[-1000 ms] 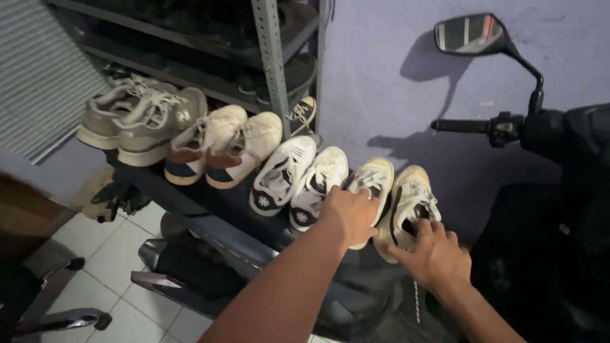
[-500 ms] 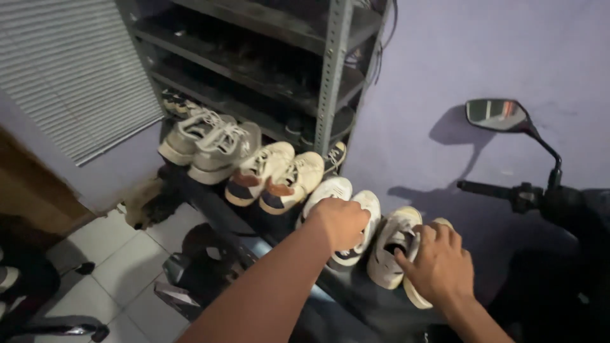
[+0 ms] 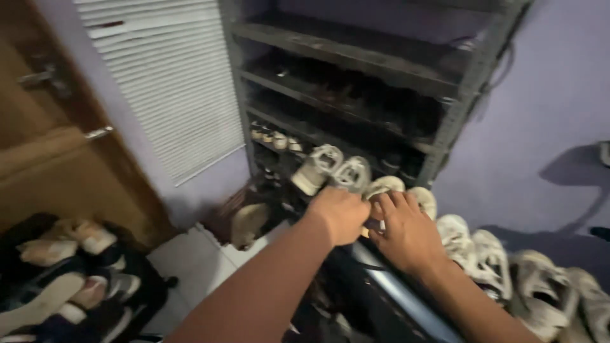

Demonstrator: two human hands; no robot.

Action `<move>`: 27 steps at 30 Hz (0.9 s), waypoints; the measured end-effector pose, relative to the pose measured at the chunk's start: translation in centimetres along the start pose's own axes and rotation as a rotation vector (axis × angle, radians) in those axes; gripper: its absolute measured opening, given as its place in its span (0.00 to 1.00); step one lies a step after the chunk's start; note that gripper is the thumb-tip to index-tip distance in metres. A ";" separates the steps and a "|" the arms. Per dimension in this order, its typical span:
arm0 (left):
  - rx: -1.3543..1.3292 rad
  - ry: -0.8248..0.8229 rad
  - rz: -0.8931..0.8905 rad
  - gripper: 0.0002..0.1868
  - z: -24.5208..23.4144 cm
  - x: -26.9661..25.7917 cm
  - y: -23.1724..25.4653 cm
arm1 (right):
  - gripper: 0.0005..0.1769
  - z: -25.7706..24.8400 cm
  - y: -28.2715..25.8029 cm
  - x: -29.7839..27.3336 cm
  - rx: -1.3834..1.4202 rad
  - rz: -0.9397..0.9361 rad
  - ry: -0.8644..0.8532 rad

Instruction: The person removes shoes from a shoe rack and from the floor by hand and arranges them in a line on a motorcycle seat.

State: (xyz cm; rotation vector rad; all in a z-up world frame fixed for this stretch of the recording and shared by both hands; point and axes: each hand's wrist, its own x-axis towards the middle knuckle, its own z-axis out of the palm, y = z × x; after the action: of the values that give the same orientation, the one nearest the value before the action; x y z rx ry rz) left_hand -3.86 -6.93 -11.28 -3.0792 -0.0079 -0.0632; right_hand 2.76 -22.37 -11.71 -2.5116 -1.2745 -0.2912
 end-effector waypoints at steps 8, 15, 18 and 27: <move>0.054 0.069 -0.133 0.16 0.0 -7.2 -13.4 | 0.31 2.3 -10.1 8.1 -0.056 -0.234 -0.064; 0.109 0.092 -0.208 0.13 1.1 -6.1 -23.0 | 0.35 2.9 -15.9 17.2 -0.255 -0.187 -0.243; 0.137 0.119 -0.212 0.13 1.0 -4.2 -28.2 | 0.32 3.7 -17.1 21.6 -0.254 -0.140 -0.292; 0.129 -0.118 -0.294 0.18 -1.2 -0.5 -41.7 | 0.26 6.8 -18.7 35.4 -0.221 0.024 -0.446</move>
State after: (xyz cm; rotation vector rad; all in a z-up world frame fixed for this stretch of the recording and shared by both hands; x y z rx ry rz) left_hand -4.64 34.66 -7.49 -2.9224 -0.4517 0.1016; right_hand 8.59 17.00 -3.51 -2.8881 -1.4334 0.1550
